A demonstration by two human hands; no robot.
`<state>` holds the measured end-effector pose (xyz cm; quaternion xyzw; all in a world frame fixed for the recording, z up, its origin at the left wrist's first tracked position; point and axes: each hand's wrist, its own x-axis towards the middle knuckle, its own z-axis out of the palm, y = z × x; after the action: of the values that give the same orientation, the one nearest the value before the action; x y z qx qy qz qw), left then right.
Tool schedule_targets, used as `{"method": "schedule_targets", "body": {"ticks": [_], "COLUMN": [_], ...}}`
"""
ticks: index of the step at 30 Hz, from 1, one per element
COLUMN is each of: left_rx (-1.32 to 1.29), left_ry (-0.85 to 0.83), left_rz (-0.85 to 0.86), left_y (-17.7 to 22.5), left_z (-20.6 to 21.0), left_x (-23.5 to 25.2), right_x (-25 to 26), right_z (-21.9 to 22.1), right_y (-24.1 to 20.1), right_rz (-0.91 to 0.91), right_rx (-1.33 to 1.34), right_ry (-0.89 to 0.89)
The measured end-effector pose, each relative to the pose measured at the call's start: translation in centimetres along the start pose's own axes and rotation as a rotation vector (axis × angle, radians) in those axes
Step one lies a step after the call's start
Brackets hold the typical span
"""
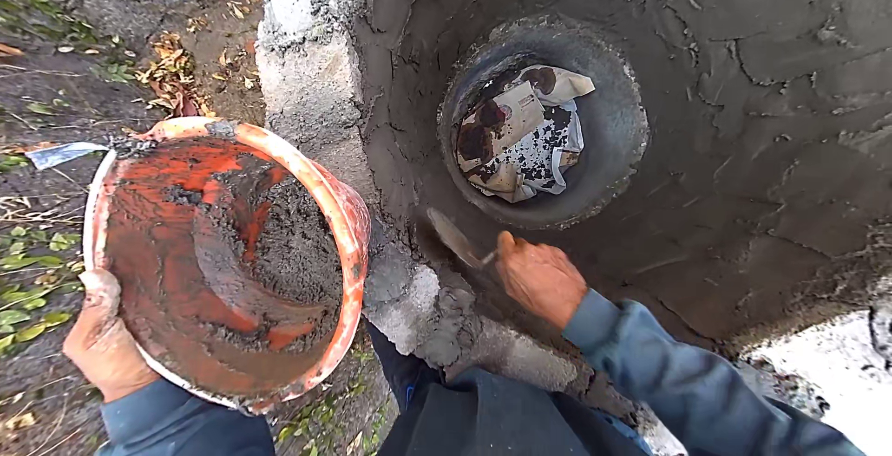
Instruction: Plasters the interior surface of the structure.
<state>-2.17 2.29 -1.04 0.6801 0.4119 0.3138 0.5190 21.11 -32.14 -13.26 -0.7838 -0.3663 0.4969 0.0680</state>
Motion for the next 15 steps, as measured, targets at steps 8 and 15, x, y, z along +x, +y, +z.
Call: {"method": "schedule_targets", "body": {"ticks": [8,15], "left_rx": [0.003,-0.005], "left_ry": [0.012,-0.029], "left_rz": [0.003,0.011], "left_y": [0.0,-0.2], "left_z": [0.0,-0.3], "left_x": [0.0,0.1], "right_x": [2.8,-0.2], "right_z": [0.3,-0.5], "right_y": [-2.5,2.0], "right_rz": [0.08,0.053], "right_rx": [-0.018,-0.084], "right_ry": [-0.307,-0.445]}}
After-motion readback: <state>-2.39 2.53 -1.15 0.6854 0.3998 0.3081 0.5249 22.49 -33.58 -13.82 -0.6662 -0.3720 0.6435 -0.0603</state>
